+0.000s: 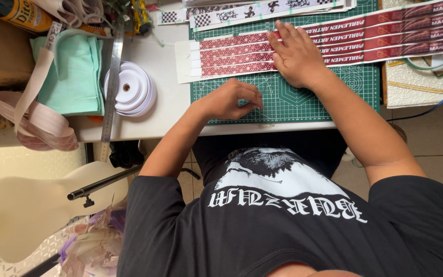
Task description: The person handles printed lanyard ribbons and small white paper pieces on a green cutting mat. They fold and align the ribbons, then place paper pieces on top and press them down. The person repeats this process with multiple ribbons, arranging them in parallel rows on the mat.
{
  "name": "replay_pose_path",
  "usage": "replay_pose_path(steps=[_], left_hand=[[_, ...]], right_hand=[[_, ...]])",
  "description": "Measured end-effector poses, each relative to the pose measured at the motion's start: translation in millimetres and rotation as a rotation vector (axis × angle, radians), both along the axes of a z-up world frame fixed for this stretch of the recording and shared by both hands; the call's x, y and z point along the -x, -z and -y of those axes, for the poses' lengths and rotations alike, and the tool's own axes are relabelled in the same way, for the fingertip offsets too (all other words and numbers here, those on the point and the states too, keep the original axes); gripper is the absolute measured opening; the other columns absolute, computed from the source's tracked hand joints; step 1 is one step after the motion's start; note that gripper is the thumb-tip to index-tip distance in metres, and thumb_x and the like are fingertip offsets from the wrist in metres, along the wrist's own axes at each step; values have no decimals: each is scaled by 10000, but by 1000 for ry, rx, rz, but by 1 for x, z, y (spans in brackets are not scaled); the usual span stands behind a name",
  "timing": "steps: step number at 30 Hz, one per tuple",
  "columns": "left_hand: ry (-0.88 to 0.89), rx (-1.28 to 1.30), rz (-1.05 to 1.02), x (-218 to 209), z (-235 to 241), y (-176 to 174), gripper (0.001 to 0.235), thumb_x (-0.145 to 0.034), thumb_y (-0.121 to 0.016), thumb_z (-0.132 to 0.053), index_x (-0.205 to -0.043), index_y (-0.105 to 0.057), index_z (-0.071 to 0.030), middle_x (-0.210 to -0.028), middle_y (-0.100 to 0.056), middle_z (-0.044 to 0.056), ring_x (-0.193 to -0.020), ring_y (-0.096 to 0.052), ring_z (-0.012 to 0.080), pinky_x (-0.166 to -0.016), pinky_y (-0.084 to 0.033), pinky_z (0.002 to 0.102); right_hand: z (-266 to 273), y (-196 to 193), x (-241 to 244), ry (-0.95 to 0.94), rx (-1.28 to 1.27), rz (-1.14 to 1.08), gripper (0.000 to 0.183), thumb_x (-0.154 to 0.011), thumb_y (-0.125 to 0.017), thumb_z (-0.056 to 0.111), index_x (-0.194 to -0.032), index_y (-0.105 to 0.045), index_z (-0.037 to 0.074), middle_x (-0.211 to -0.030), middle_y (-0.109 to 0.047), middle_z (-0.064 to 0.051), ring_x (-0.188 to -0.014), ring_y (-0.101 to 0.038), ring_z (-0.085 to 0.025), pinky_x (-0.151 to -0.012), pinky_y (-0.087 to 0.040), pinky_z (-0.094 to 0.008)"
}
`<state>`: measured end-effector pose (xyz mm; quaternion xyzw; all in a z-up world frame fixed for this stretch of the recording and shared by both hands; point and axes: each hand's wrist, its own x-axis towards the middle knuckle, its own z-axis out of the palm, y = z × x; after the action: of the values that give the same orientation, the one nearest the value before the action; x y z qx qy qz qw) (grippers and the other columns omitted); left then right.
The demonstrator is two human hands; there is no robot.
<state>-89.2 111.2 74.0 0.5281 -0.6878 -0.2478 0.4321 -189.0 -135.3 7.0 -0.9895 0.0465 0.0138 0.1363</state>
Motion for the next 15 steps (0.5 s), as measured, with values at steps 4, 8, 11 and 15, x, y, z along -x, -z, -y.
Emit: replay_pose_path(steps=[4,8,11,15], left_hand=[[164,2,-168,-7,0,-4,176,-874,-740,35,-1019,-764,-61,-1026,-766,68,-953,-750,213,-873,-617,345],[-3,107,-216,-20,1,0,205,-918,-700,70,-1058,-760,-67,-1043,-768,51,-980,-746,174,-892,-626,331],[-213,159,-268,-42,14,5,200,-932,-693,71,-1079,-752,-50,-1033,-752,58,-942,-721,150,-831,-607,302],[-462,184,-393,-70,59,22,111,-980,-716,27,-1061,-763,-31,-988,-771,67,-885,-714,138,-780,-589,288]], right_hand=[[2,-2,-3,-4,11,0,628,-1074,-321,364,-1655,-249,136,-1710,-164,-179,-1570,-159,-331,-1273,-89,-463],[0,-10,3,-38,-5,183,615,-1072,-443,338,-1599,-354,33,-1651,-320,-253,-1529,-284,-388,-1235,-122,-518],[-3,-24,8,-96,33,577,353,-1124,-530,244,-1428,-567,66,-1504,-569,-167,-1438,-520,-326,-1256,-364,-505],[-4,-27,-10,-2,-920,413,327,-1137,-543,102,-1439,-599,-11,-1309,-687,-152,-1055,-681,-181,-934,-591,-340]])
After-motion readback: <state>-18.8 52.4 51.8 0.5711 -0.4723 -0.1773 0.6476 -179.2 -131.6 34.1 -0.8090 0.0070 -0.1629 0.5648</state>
